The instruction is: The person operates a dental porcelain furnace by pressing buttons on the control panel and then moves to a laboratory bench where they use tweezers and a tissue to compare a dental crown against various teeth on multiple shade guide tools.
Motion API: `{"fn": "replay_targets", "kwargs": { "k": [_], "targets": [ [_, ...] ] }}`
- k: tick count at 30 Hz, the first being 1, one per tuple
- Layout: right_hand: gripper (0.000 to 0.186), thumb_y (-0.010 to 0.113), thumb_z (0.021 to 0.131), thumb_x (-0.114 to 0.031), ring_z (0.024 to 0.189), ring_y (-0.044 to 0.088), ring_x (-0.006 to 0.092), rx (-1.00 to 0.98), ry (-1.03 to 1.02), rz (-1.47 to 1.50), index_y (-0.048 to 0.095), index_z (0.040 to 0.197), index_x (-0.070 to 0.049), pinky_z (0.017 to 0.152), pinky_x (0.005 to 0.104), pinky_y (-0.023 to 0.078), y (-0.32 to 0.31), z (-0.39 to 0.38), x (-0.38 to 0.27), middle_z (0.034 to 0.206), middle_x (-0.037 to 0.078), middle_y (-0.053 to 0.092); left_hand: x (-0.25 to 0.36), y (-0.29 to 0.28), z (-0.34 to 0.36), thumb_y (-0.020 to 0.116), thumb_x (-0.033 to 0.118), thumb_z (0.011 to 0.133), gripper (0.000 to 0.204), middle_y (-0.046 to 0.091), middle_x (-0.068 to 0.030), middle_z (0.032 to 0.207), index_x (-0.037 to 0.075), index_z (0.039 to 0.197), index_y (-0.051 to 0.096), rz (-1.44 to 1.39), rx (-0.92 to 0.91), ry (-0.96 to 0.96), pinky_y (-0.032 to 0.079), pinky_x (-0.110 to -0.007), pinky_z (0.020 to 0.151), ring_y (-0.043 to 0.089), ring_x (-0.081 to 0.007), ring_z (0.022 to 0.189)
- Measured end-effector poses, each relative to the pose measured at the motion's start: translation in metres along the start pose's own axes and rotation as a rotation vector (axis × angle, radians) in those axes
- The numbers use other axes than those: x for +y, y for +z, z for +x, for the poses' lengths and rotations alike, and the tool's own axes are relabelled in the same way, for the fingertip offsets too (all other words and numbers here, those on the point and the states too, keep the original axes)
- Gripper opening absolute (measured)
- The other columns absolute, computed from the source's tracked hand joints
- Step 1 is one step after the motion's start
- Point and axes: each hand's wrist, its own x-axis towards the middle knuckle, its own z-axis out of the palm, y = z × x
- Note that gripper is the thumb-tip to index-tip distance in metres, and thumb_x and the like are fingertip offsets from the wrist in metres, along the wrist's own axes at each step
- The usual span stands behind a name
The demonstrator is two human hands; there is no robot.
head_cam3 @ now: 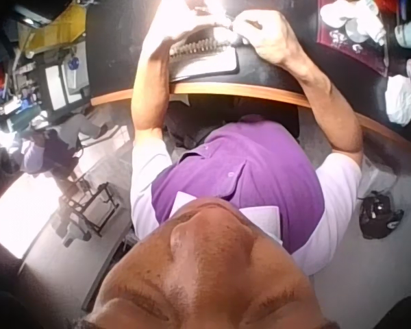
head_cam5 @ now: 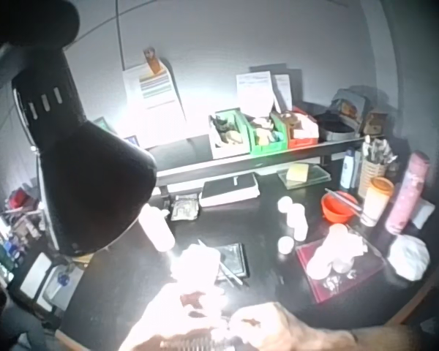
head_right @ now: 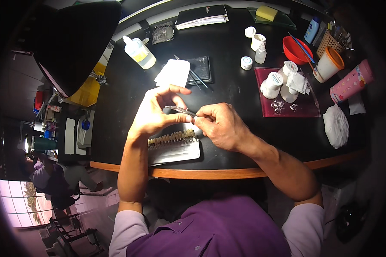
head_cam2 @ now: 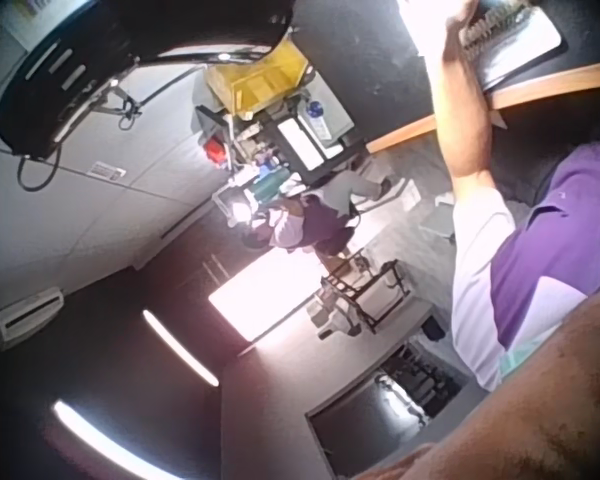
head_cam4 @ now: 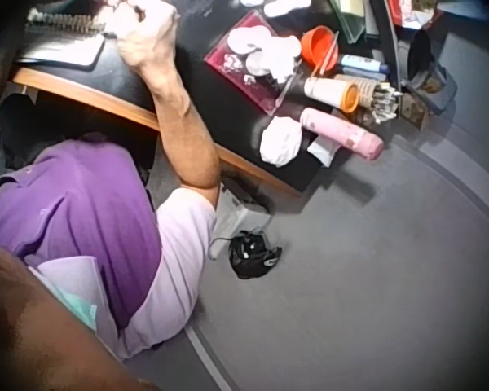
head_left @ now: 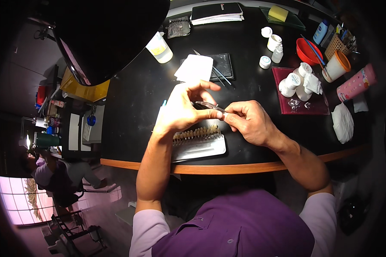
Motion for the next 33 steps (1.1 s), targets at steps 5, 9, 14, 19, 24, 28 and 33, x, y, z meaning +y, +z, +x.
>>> {"fn": "replay_targets", "kwargs": {
  "k": [5,9,14,19,24,28,33],
  "targets": [
    [0.020,0.061,0.092,-0.014,0.057,0.050,0.0074,0.184,-0.091,-0.064,0.064,0.083,0.004,0.052,0.0309,0.039,0.006,0.002,0.007,0.058,0.006,0.053,0.010,-0.024,-0.012,0.089,0.003,0.073,0.049,0.061,0.0023,0.091,0.001,0.117,0.068,0.043,0.297,0.305,0.049,-0.022,0.082,0.058,-0.0070,0.085],
    [0.019,0.058,0.092,-0.013,0.055,0.055,0.0146,0.252,-0.196,-0.174,0.060,0.084,0.004,0.054,0.0345,0.042,0.002,-0.001,0.002,0.059,0.012,0.055,0.008,-0.035,-0.042,0.076,-0.003,0.086,0.021,0.066,-0.0032,0.093,-0.001,0.106,0.069,0.022,0.699,0.453,0.051,-0.021,0.079,0.062,-0.0088,0.083],
    [0.021,0.055,0.092,-0.014,0.057,0.059,0.0281,0.243,-0.178,-0.187,0.057,0.082,0.004,0.058,0.0400,0.044,-0.003,0.000,0.001,0.064,0.020,0.057,-0.039,0.005,-0.115,0.073,-0.001,0.085,0.013,0.066,-0.0059,0.091,-0.001,0.097,0.069,0.457,0.969,0.470,0.049,-0.024,0.074,0.061,-0.0123,0.080],
    [0.023,0.056,0.091,-0.016,0.059,0.060,0.0304,0.180,-0.198,-0.230,0.056,0.080,0.004,0.059,0.0418,0.045,-0.003,0.001,0.004,0.065,0.021,0.057,-0.071,0.042,-0.145,0.079,0.008,0.079,0.035,0.062,-0.0120,0.108,0.001,0.112,0.069,0.724,1.013,0.326,0.048,-0.030,0.076,0.060,-0.0200,0.097],
    [0.032,0.069,0.085,-0.021,0.057,0.049,0.0145,0.015,-0.225,-0.304,0.049,0.072,0.000,0.054,0.0360,0.041,0.008,-0.007,0.005,0.062,0.008,0.050,-0.071,0.046,-0.150,0.081,0.011,0.078,0.043,0.062,-0.0134,0.111,0.001,0.118,0.068,0.674,1.048,0.298,0.052,-0.035,0.081,0.061,-0.0247,0.103],
    [0.041,0.082,0.073,-0.027,0.057,0.056,0.0239,0.007,-0.350,-0.489,0.050,0.071,-0.001,0.055,0.0383,0.044,0.018,-0.011,0.012,0.067,0.011,0.057,-0.064,0.043,-0.151,0.079,0.011,0.080,0.044,0.066,-0.0176,0.120,-0.001,0.121,0.066,0.792,0.872,0.203,0.052,-0.039,0.088,0.062,-0.0307,0.110],
    [0.047,0.090,0.067,-0.028,0.056,0.051,0.0182,-0.029,-0.370,-0.448,0.050,0.071,-0.003,0.055,0.0363,0.043,0.020,-0.012,0.011,0.066,0.007,0.053,-0.059,0.046,-0.155,0.077,0.009,0.083,0.046,0.067,-0.0213,0.122,-0.003,0.126,0.064,0.895,0.784,0.156,0.050,-0.042,0.097,0.063,-0.0349,0.111]
  ]
}}
